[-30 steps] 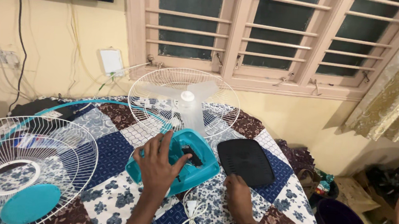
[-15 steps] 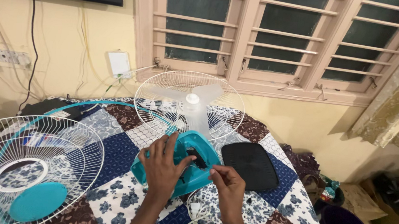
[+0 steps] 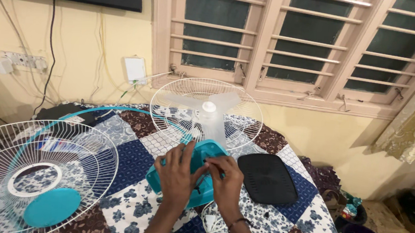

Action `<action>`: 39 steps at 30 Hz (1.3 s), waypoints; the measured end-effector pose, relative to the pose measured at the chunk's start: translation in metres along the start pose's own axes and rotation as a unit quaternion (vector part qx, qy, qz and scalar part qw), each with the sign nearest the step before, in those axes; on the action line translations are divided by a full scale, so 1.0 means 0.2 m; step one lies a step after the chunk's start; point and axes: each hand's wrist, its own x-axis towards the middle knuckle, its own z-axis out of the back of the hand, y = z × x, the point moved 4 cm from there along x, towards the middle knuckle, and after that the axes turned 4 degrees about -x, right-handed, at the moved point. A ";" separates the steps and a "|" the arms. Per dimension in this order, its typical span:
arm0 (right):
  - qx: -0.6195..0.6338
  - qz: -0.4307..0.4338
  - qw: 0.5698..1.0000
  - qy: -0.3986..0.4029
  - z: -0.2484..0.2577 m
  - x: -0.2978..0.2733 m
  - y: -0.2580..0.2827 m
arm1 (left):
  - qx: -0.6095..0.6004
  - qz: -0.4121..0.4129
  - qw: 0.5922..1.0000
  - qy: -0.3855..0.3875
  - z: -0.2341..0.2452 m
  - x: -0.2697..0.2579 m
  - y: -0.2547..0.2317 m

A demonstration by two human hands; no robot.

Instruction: The person disassembles a teal fan base, removes the internal switch, and uses a screwdriver to adjust the switch terminals. The fan blade and cage are set aside on the bed during the repair.

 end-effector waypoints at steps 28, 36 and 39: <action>-0.064 -0.056 0.996 -0.015 -0.04 0.01 -0.04 | 0.009 -0.003 1.000 0.025 -0.03 -0.01 0.00; -0.049 -0.067 0.996 -0.023 -0.05 0.01 -0.06 | 0.003 -0.007 1.000 0.010 -0.02 -0.01 0.00; -0.058 -0.079 0.995 -0.015 -0.05 0.02 -0.07 | 0.009 -0.006 1.000 0.013 -0.03 -0.01 0.00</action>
